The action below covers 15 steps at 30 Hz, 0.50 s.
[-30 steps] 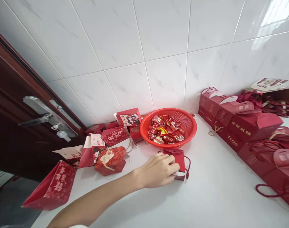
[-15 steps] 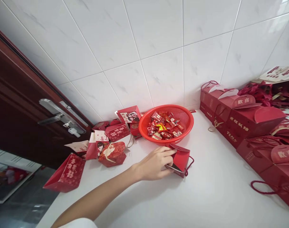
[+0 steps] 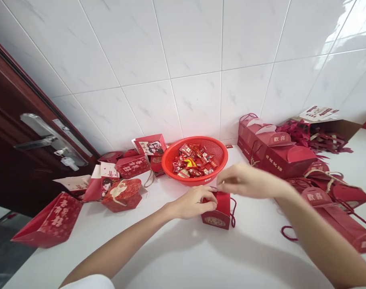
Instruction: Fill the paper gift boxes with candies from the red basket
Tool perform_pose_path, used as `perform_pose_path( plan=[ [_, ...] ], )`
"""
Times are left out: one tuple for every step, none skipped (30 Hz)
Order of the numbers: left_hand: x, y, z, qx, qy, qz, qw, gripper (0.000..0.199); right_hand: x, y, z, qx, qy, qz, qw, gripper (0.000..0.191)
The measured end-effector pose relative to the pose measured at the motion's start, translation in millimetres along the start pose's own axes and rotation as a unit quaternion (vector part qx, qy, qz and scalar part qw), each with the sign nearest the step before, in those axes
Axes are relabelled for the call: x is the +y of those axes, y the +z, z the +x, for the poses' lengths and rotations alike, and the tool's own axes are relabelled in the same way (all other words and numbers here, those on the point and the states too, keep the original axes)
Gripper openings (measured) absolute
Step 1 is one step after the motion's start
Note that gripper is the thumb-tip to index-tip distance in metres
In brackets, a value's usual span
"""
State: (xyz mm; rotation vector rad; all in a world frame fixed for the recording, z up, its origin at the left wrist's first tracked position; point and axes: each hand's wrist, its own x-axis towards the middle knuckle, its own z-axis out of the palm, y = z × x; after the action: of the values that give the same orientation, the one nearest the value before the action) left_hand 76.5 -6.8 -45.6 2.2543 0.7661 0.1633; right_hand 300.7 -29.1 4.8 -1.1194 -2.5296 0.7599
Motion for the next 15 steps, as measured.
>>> perform_pose_path(
  plan=[
    [-0.6, -1.0, 0.7, -0.005, -0.001, -0.001, 1.0, 0.021, -0.6, 7.2, 4.5, -0.024, 0.018, -0.017, 0.999, 0.016],
    [-1.5, -1.8, 1.1, -0.012, 0.001, 0.008, 1.0, 0.035, -0.5, 15.4, 9.2, -0.049, 0.035, -0.035, 0.998, 0.018],
    [-2.5, -2.4, 1.2, -0.018, 0.001, 0.024, 1.0, 0.047, 0.3, 23.9, 13.5, -0.074, 0.047, -0.049, 0.995, 0.019],
    [-3.7, -2.6, 1.2, -0.023, -0.001, 0.044, 0.999, 0.054, 1.6, 32.0, 16.9, -0.094, 0.053, -0.057, 0.993, 0.018],
    [-5.1, -2.6, 1.2, -0.025, -0.005, 0.061, 0.998, 0.056, 3.1, 39.2, 19.3, -0.109, 0.056, -0.059, 0.991, 0.018],
    [-6.5, -2.3, 1.4, -0.025, -0.011, 0.069, 0.997, 0.056, 4.5, 45.2, 20.5, -0.117, 0.061, -0.061, 0.989, 0.019],
    [-7.9, -1.9, 1.6, -0.024, -0.019, 0.071, 0.997, 0.056, 5.6, 50.0, 20.5, -0.117, 0.071, -0.068, 0.988, 0.019],
    [-9.4, -1.6, 2.0, -0.022, -0.026, 0.07, 0.997, 0.059, 6.4, 53.7, 19.7, -0.108, 0.086, -0.081, 0.987, 0.02],
    [-10.7, -1.3, 2.6, -0.02, -0.032, 0.071, 0.997, 0.063, 6.7, 56.4, 18.2, -0.094, 0.103, -0.099, 0.985, 0.021],
    [-11.8, -1.2, 3.2, -0.018, -0.038, 0.073, 0.996, 0.068, 6.7, 58.5, 16.3, -0.077, 0.117, -0.117, 0.983, 0.021],
    [-12.8, -1.3, 3.8, -0.018, -0.043, 0.078, 0.996, 0.074, 6.3, 60.3, 14.3, -0.059, 0.128, -0.133, 0.981, 0.021],
    [-13.5, -1.5, 4.5, -0.02, -0.048, 0.085, 0.995, 0.08, 5.7, 61.8, 12.6, -0.043, 0.135, -0.145, 0.979, 0.021],
    [-13.9, -1.9, 5.2, -0.022, -0.05, 0.092, 0.994, 0.084, 4.9, 63.4, 11.4, -0.033, 0.138, -0.153, 0.978, 0.021],
    [-14.1, -2.3, 6.0, -0.024, -0.048, 0.099, 0.994, 0.087, 4.0, 65.0, 10.8, -0.028, 0.136, -0.159, 0.977, 0.021],
    [-14.0, -2.7, 6.6, -0.027, -0.046, 0.105, 0.993, 0.088, 2.9, 66.7, 11.1, -0.027, 0.13, -0.164, 0.977, 0.021]
  ],
)
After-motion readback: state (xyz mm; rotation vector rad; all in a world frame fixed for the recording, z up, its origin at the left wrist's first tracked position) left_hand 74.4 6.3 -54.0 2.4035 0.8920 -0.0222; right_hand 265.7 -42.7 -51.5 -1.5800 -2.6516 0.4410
